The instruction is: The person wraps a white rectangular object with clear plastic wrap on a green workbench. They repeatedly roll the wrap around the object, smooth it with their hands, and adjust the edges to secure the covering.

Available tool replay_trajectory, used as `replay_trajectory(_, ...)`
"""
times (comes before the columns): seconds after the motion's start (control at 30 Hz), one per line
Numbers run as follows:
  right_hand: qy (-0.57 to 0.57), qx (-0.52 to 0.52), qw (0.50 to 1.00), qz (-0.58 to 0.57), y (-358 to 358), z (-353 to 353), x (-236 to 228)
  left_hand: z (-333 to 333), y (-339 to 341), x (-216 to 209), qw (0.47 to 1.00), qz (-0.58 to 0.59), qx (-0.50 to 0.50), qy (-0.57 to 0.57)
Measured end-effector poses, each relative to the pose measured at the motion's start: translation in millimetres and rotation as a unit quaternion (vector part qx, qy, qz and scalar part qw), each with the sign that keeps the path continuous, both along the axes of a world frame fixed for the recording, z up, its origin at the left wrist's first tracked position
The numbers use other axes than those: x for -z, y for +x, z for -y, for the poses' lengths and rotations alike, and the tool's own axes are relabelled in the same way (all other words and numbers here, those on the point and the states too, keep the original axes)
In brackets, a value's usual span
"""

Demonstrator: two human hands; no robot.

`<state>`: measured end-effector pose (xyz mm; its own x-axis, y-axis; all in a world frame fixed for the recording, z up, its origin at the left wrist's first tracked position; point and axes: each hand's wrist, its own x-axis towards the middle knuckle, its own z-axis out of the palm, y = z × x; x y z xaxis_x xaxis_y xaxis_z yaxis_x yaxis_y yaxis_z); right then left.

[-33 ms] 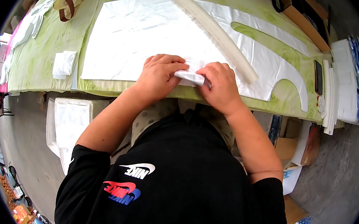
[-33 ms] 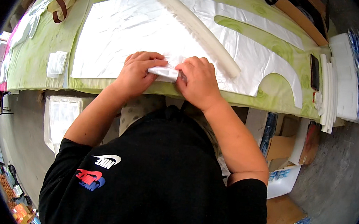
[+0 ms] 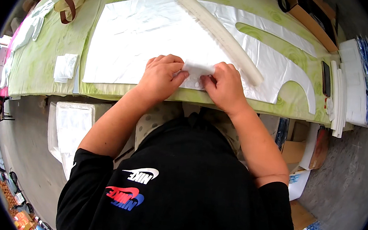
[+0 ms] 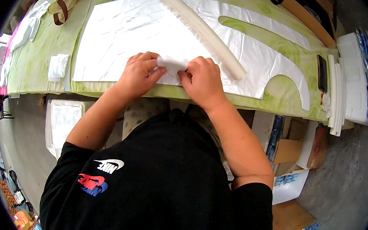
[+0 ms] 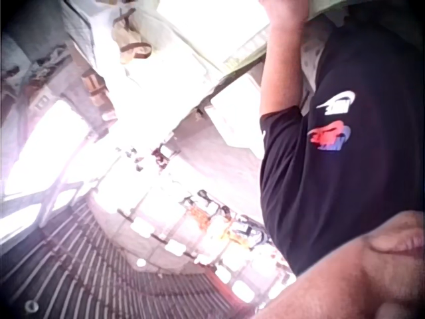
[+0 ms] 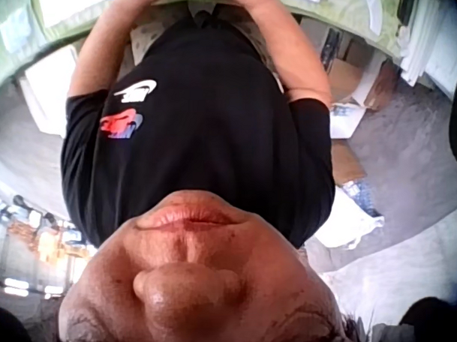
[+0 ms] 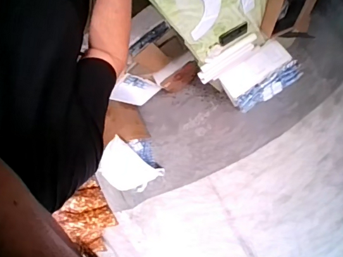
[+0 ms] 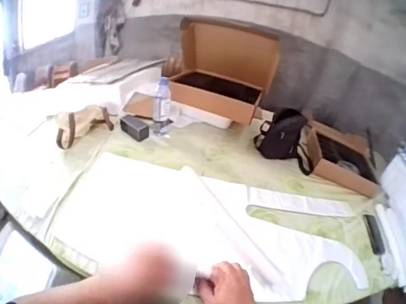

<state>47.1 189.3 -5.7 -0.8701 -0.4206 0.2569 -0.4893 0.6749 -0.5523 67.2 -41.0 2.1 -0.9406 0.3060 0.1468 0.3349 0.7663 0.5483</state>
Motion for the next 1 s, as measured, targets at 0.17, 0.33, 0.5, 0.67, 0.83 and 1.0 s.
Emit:
replay_trajectory(0.17,0.031,0.045,0.998,-0.019,-5,12,0,-4,-12,1,0.996,0.036,-0.073,0.030)
replay_trajectory(0.33,0.121,0.072,0.989,0.055,-18,21,-11,-9,-16,-1,0.989,0.081,-0.105,0.064)
replay_trajectory(0.5,0.141,0.072,0.985,0.075,-23,23,-15,-15,-12,5,0.994,-0.082,-0.066,-0.018)
replay_trajectory(0.67,0.131,0.093,0.978,0.137,-24,25,-25,-20,-14,12,0.984,-0.025,0.002,-0.174)
replay_trajectory(0.83,0.097,0.057,0.990,0.082,-23,19,-19,-18,-10,9,0.990,-0.064,-0.011,-0.128)
replay_trajectory(1.0,0.144,0.041,0.966,0.209,-39,22,-38,-7,36,0,0.987,-0.112,-0.002,0.114)
